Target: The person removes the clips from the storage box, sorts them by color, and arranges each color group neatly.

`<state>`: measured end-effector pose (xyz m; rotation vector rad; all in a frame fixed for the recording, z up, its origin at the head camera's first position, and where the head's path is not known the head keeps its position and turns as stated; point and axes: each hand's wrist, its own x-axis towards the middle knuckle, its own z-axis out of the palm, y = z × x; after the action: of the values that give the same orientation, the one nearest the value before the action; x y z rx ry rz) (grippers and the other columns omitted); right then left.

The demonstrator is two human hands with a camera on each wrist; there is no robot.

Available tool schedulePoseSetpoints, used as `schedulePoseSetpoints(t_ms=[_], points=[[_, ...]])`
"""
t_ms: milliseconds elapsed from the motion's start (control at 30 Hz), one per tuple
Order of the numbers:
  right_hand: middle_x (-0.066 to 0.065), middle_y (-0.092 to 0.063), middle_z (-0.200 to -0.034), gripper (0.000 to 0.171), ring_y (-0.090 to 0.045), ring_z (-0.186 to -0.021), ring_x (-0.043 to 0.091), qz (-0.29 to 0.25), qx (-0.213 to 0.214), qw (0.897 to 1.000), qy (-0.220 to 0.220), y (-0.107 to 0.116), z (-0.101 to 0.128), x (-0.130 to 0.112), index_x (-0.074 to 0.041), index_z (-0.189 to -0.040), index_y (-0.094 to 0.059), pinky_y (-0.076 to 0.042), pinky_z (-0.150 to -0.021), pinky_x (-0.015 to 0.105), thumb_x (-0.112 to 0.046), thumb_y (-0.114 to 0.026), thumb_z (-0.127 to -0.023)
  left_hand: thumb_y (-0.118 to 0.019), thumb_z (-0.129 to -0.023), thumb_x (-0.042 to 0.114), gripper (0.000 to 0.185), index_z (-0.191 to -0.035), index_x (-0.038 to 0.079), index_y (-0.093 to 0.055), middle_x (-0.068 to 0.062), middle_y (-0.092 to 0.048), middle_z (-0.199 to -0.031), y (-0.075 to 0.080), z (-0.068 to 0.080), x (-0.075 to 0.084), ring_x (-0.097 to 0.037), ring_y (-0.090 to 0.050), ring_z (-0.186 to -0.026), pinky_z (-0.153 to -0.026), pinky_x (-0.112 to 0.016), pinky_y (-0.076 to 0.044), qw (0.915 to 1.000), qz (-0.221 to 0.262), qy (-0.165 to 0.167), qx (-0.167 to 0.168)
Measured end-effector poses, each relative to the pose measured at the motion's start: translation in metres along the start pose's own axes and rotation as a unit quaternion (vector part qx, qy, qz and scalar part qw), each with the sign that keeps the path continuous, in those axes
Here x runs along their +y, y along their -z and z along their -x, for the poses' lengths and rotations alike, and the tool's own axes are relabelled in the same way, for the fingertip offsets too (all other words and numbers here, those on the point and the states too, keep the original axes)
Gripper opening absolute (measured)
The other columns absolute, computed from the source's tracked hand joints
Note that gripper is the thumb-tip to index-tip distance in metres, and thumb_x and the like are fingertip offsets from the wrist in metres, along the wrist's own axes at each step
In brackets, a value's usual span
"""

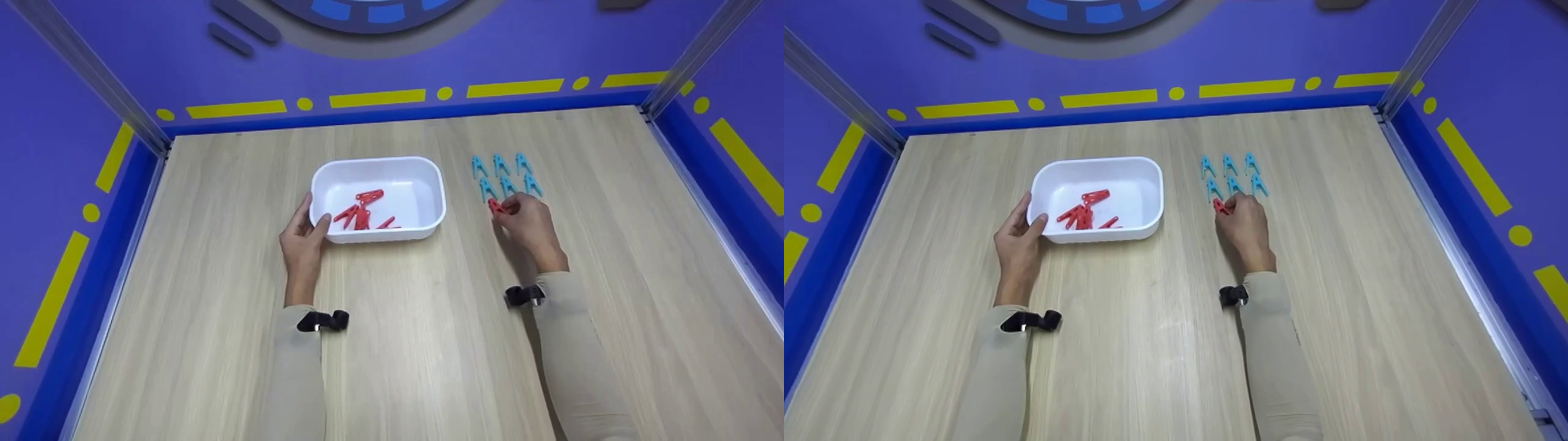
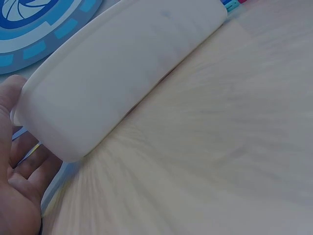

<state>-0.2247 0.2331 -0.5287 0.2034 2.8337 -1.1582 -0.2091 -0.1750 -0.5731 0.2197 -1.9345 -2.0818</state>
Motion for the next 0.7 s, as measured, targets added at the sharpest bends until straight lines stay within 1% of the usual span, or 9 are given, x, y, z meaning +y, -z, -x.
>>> schedulePoseSetpoints(t_ms=[133,367,500,700], points=[[0.02,-0.067,-0.112,0.029,-0.06,-0.096,0.029,0.001,-0.005,1.0,-0.002,0.0,0.0,0.001,0.006,-0.121,-0.065,-0.052,-0.074,0.033,-0.013,-0.071,-0.1,-0.078,-0.098,0.006,0.061,-0.154,0.012,-0.056,-0.003,-0.049,-0.162,0.0,0.0,0.0,-0.017,-0.042,-0.151,-0.118,-0.023,-0.04,1.0,-0.003,0.006,-0.001],[0.024,-0.069,-0.114,0.032,-0.065,-0.101,0.034,0.002,0.006,1.0,0.014,0.001,0.001,0.002,0.009,-0.122,-0.066,-0.055,-0.082,0.041,-0.013,-0.072,-0.099,-0.08,-0.096,0.006,0.062,-0.154,0.009,-0.056,-0.006,-0.049,-0.161,0.001,0.0,-0.002,-0.021,-0.042,-0.151,-0.119,-0.026,-0.039,0.9998,0.022,-0.003,-0.002],[0.025,-0.068,-0.116,0.032,-0.063,-0.103,0.035,0.003,0.01,1.0,0.015,0.001,0.001,-0.002,0.009,-0.124,-0.065,-0.056,-0.085,0.045,-0.014,-0.069,-0.101,-0.08,-0.097,0.01,0.062,-0.154,0.011,-0.057,-0.005,-0.049,-0.161,0.002,0.0,-0.002,-0.019,-0.043,-0.151,-0.118,-0.025,-0.04,0.9999,0.011,-0.004,-0.001],[0.026,-0.066,-0.119,0.034,-0.064,-0.109,0.039,-0.008,0.025,0.999,0.045,-0.002,0.003,-0.015,0.01,-0.126,-0.065,-0.057,-0.089,0.049,-0.015,-0.069,-0.103,-0.082,-0.096,0.012,0.061,-0.152,0.012,-0.059,-0.004,-0.052,-0.16,0.001,0.0,-0.003,-0.019,-0.044,-0.15,-0.117,-0.023,-0.04,0.9999,-0.002,-0.01,0.005]])
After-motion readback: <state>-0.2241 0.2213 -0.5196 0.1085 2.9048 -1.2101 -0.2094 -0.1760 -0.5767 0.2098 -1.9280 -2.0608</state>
